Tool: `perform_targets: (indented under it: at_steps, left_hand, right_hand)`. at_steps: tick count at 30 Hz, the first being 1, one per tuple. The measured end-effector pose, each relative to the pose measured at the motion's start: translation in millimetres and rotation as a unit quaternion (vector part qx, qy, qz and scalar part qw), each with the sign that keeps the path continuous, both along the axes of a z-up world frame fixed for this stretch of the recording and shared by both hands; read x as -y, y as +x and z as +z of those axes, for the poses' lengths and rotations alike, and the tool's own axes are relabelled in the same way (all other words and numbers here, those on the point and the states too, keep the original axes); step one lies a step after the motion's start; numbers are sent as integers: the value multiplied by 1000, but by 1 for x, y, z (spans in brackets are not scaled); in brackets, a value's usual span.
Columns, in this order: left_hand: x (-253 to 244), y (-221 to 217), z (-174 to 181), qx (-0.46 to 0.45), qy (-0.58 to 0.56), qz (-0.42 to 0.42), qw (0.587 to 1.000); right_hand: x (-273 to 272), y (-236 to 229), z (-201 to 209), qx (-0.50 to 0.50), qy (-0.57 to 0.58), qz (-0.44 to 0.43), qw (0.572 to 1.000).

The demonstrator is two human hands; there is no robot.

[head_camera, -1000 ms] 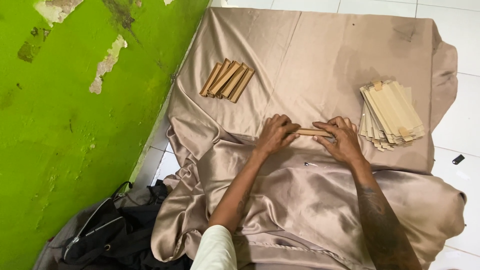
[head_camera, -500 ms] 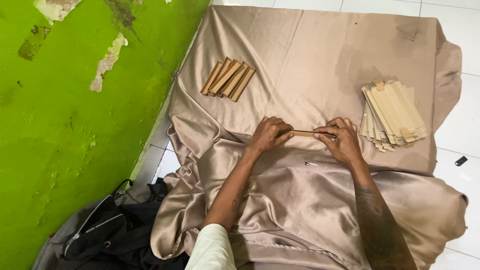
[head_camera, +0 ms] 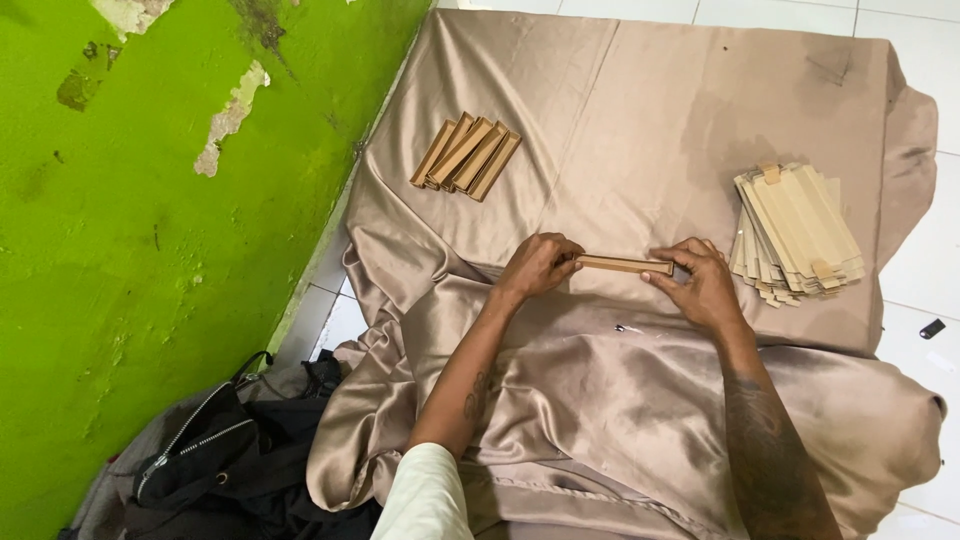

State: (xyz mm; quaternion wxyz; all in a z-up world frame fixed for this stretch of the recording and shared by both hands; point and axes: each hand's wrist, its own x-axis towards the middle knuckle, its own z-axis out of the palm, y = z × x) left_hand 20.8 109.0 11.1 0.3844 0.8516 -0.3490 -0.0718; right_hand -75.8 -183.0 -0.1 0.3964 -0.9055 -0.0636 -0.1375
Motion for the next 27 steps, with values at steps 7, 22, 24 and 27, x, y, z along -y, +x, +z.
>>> perform_targets:
  at_steps: [7,22,24,27]
  left_hand:
    - [-3,-1,13,-17,2,7,1000]
    - [-74,51,13,200,-29,324,924]
    - [-90,74,-2,218,16,382,898]
    - [-95,84,4,226,73,417,878]
  right_hand:
    - [4,1,2,2,59,16,998]
    - [-11,-8,22,34,50,-7,998]
    - [-11,-5,21,35,39,-9,999]
    - [-11,-5,18,39,38,-8,998]
